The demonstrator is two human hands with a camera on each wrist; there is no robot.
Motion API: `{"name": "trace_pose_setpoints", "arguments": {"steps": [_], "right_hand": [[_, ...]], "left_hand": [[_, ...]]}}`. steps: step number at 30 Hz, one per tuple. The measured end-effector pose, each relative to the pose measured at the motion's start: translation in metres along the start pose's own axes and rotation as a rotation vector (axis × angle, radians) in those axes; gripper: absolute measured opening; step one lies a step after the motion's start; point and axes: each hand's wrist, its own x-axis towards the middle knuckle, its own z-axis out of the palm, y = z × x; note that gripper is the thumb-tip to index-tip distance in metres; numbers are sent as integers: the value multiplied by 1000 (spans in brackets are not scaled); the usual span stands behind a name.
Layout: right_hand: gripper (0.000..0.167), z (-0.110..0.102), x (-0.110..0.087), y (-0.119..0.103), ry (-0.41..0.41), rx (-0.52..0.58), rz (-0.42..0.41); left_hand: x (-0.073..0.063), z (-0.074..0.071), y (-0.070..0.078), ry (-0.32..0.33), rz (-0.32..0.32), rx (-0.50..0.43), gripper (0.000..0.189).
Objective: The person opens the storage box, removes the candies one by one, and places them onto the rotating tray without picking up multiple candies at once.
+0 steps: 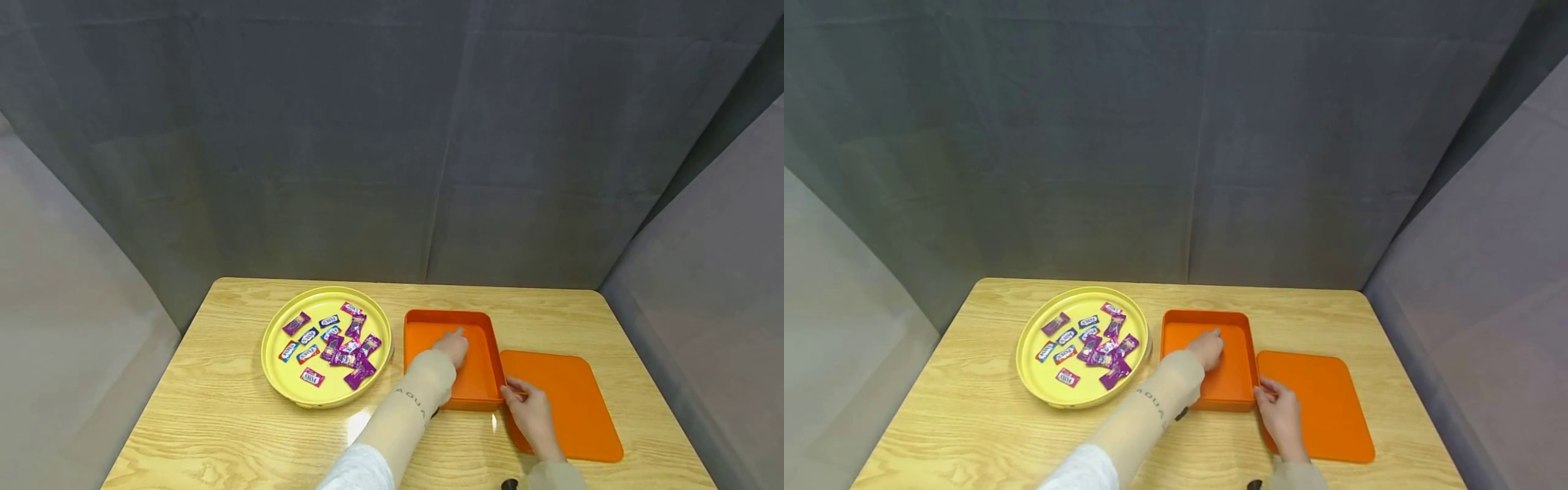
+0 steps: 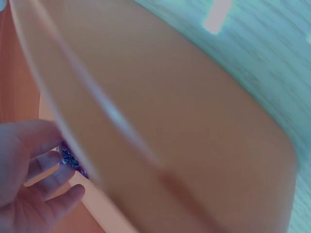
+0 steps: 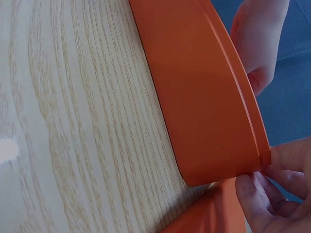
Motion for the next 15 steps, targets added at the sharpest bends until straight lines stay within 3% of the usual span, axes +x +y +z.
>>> {"name": "trace_pose_setpoints", "arguments": {"steps": [7, 15], "right_hand": [[34, 1, 0, -1, 2, -8, -7], [33, 1, 1, -2, 14, -7, -19]], "left_hand": [[3, 2, -6, 68, -39, -8, 22], [4, 2, -8, 50, -75, -37, 51]]}}
